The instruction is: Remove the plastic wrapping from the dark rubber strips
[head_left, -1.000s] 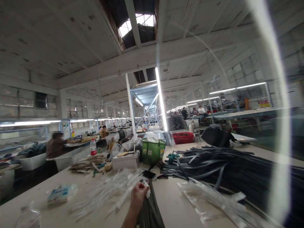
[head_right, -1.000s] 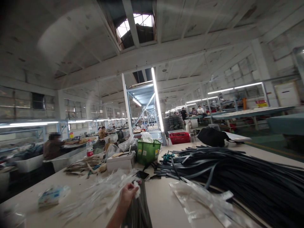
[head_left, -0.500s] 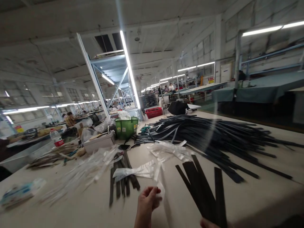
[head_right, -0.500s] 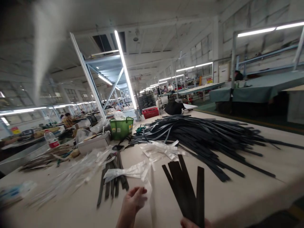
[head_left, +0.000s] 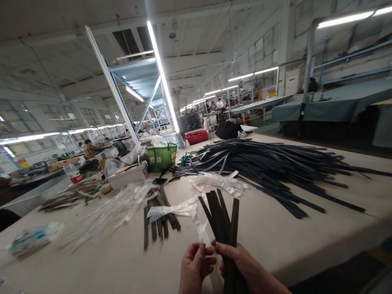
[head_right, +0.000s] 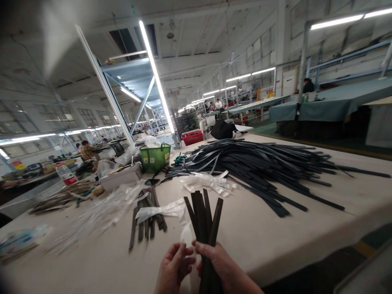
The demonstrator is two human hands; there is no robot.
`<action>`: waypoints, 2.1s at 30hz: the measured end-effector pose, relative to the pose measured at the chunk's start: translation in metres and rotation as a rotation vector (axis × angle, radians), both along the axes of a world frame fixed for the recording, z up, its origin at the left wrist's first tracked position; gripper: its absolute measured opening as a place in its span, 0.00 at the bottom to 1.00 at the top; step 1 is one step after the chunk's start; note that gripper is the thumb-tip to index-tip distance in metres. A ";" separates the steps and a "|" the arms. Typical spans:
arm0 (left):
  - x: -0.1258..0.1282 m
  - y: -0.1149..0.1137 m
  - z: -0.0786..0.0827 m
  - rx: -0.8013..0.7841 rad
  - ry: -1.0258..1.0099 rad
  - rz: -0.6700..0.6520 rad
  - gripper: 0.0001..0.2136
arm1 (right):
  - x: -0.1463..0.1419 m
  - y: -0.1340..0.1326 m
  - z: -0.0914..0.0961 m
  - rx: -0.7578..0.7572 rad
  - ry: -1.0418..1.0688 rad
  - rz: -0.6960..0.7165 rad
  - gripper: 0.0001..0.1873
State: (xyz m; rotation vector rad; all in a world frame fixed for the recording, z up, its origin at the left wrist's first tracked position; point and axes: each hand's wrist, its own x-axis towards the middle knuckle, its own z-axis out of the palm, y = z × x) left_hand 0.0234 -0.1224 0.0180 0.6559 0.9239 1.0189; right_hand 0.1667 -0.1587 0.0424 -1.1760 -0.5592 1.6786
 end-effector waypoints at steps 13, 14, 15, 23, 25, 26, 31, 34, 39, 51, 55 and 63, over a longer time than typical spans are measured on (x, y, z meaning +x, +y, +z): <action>-0.022 0.052 0.000 0.267 0.354 -0.033 0.34 | 0.006 0.009 -0.011 0.108 -0.313 -0.031 0.23; -0.029 0.062 0.005 0.299 0.391 0.001 0.37 | 0.006 0.008 -0.010 0.103 -0.311 -0.037 0.23; -0.037 0.071 0.010 0.353 0.465 0.060 0.41 | 0.006 0.008 -0.009 0.096 -0.309 -0.045 0.24; -0.070 0.029 0.012 1.193 1.370 0.125 0.16 | 0.008 0.005 0.000 0.058 -0.284 -0.075 0.28; -0.066 0.003 -0.009 1.554 1.395 -0.029 0.22 | 0.012 0.002 0.003 0.069 -0.287 -0.055 0.28; -0.064 -0.007 -0.020 1.653 1.417 -0.081 0.25 | 0.014 -0.001 0.004 0.078 -0.294 -0.039 0.27; -0.060 -0.027 -0.054 1.576 1.394 -0.195 0.06 | 0.022 -0.025 0.008 0.157 -0.457 0.106 0.20; -0.054 -0.030 -0.047 1.543 1.216 -0.104 0.08 | 0.020 -0.038 0.003 0.197 -0.550 0.174 0.18; -0.033 -0.046 -0.029 1.569 1.116 0.053 0.11 | 0.012 -0.037 -0.007 0.184 -0.512 0.151 0.20; -0.025 -0.048 -0.010 0.221 0.479 -0.364 0.33 | 0.014 -0.022 0.017 0.294 -0.778 0.087 0.09; -0.003 -0.042 -0.006 0.062 0.288 -0.495 0.31 | 0.012 -0.018 0.028 0.331 -0.817 0.078 0.08; 0.008 -0.014 0.025 -0.108 0.044 -0.038 0.28 | 0.046 -0.055 0.021 0.232 -0.801 0.094 0.31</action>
